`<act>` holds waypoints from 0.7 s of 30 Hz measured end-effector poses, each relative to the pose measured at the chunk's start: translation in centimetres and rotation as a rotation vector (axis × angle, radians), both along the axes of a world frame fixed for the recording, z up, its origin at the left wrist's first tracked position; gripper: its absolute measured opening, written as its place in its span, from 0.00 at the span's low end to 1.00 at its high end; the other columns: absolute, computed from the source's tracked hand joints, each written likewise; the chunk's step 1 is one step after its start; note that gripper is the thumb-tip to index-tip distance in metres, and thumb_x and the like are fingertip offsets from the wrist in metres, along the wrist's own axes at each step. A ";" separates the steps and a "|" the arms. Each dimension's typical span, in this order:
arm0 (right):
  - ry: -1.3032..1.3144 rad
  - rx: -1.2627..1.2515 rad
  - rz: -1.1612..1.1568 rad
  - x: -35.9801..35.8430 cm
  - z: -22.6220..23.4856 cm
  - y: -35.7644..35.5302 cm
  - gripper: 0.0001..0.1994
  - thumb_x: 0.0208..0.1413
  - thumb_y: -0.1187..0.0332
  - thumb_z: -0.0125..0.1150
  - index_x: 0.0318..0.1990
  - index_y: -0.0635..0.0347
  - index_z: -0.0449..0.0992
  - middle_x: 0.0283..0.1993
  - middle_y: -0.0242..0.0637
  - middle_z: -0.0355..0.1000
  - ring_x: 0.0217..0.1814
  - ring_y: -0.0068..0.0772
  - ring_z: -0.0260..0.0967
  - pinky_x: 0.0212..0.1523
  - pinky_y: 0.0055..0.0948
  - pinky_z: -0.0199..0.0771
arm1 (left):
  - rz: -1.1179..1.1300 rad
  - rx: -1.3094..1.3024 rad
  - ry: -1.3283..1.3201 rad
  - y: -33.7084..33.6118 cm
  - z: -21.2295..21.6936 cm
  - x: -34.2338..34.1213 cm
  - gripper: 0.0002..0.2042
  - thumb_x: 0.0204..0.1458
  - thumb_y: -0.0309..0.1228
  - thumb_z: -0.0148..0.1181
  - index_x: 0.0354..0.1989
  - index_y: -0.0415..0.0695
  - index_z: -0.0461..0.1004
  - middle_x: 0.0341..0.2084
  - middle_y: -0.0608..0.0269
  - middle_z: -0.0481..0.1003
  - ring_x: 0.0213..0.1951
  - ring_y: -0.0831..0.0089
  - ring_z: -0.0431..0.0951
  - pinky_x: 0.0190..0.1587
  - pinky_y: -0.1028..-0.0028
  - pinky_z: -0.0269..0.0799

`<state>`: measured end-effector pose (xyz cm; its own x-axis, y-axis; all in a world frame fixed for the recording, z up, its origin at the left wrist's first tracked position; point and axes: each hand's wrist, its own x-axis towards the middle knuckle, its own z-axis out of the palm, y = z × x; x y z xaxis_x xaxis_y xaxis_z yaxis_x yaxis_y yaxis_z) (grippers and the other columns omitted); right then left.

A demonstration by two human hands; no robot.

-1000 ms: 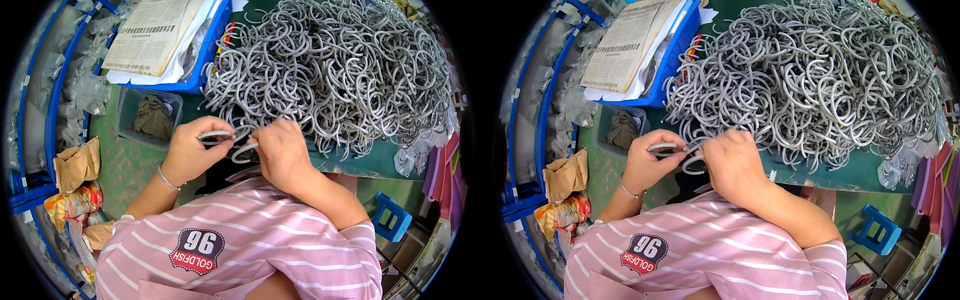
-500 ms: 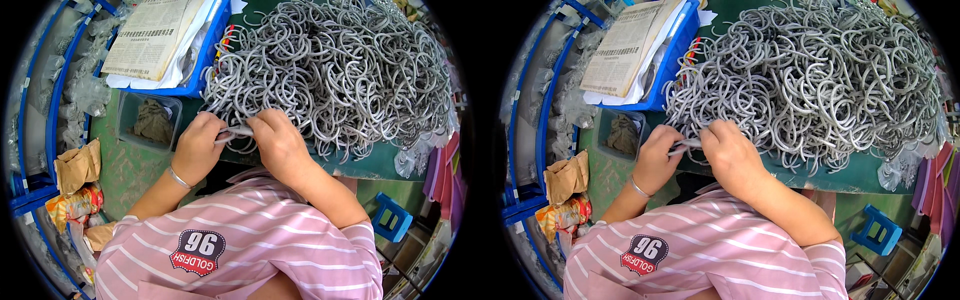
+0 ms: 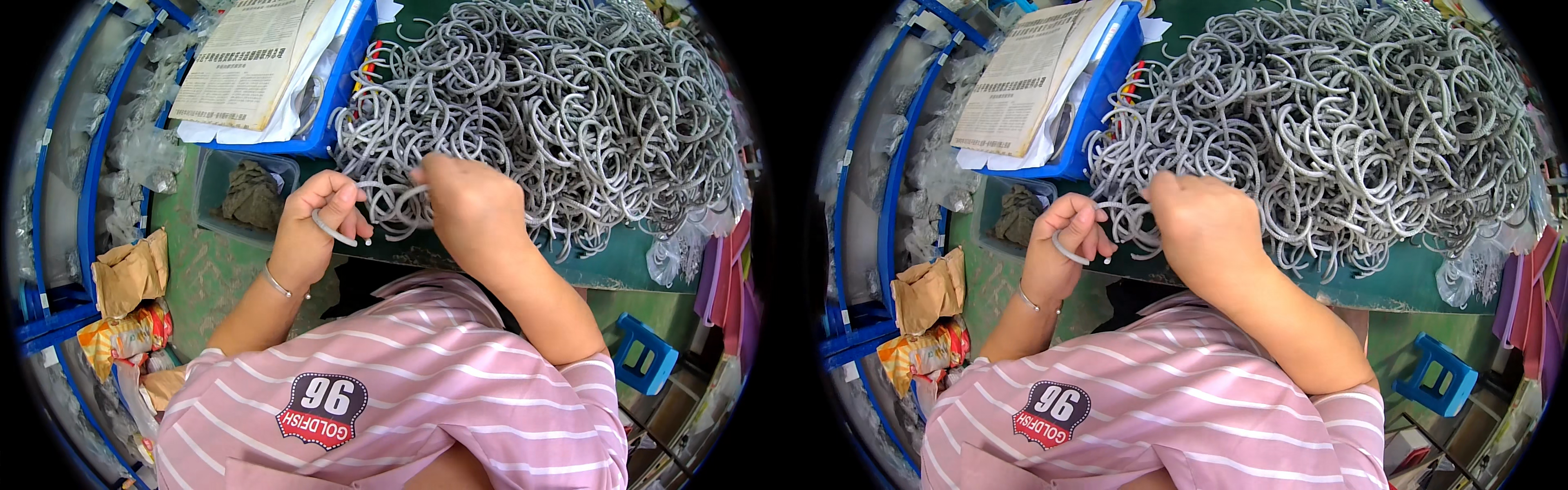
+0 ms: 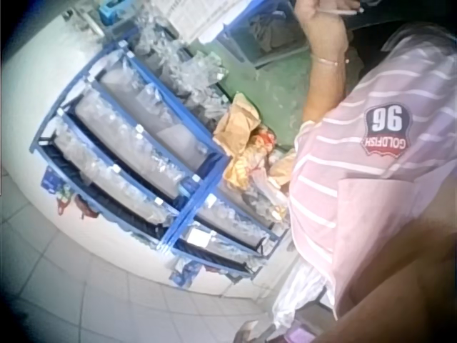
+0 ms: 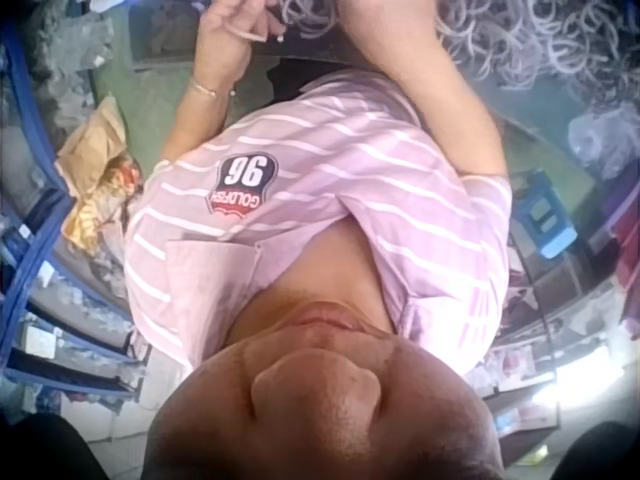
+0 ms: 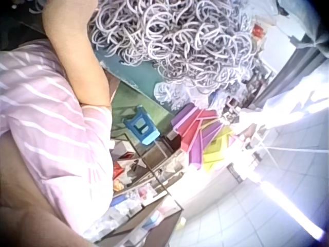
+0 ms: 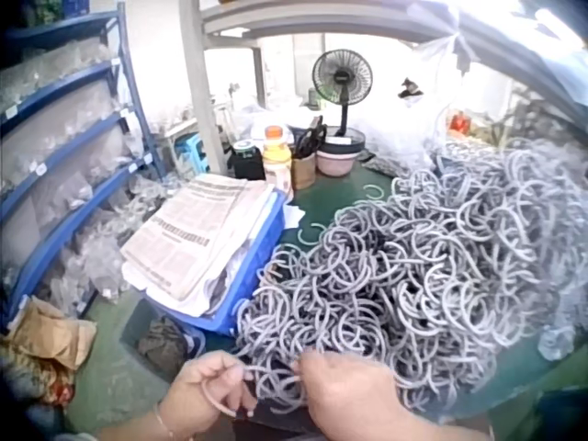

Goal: The person picks up grey rubber bands from a large pile on a table, groups them into small bundles by hand, and places the bundles into a brown paper bag.

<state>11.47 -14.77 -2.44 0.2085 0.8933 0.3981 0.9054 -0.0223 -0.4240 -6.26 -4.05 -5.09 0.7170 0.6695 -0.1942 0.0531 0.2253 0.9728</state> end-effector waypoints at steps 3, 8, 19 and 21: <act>-0.086 -0.310 0.027 -0.3 0.6 0.1 0.05 0.45 0.78 0.57 0.31 0.57 0.73 0.27 0.40 0.74 0.29 0.44 0.74 0.28 0.40 0.73 | -0.055 0.111 0.073 -0.2 -1.0 -0.7 0.10 0.62 0.34 0.51 0.35 0.39 0.71 0.19 0.66 0.71 0.25 0.77 0.74 0.33 0.77 0.70; 0.344 -0.254 0.045 4.0 3.2 -2.0 0.05 0.46 0.78 0.62 0.31 0.64 0.71 0.24 0.40 0.70 0.24 0.43 0.68 0.26 0.33 0.67 | -0.090 0.508 0.251 -1.2 -0.8 -1.7 0.05 0.59 0.26 0.53 0.35 0.38 0.72 0.26 0.63 0.75 0.30 0.73 0.75 0.38 0.76 0.71; 0.388 -0.074 0.184 -0.2 -2.2 -4.7 0.12 0.35 0.87 0.57 0.27 0.64 0.64 0.28 0.42 0.63 0.32 0.47 0.64 0.33 0.38 0.66 | -0.124 1.300 0.244 -1.6 -1.0 1.4 0.11 0.33 0.14 0.59 0.27 0.39 0.70 0.38 0.52 0.71 0.38 0.54 0.71 0.41 0.64 0.66; 0.311 -0.132 0.168 -0.7 -3.0 -5.3 0.13 0.35 0.87 0.56 0.29 0.64 0.66 0.28 0.42 0.67 0.33 0.48 0.67 0.33 0.39 0.69 | -0.145 1.365 0.187 -1.6 -0.9 1.7 0.08 0.37 0.18 0.56 0.28 0.40 0.70 0.38 0.57 0.73 0.39 0.58 0.72 0.41 0.64 0.64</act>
<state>10.77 -20.12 -5.48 0.1480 0.9647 0.2178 0.7294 0.0422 -0.6828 -4.58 -5.68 -6.03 0.8319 0.3280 0.4476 0.1470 -0.9080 0.3922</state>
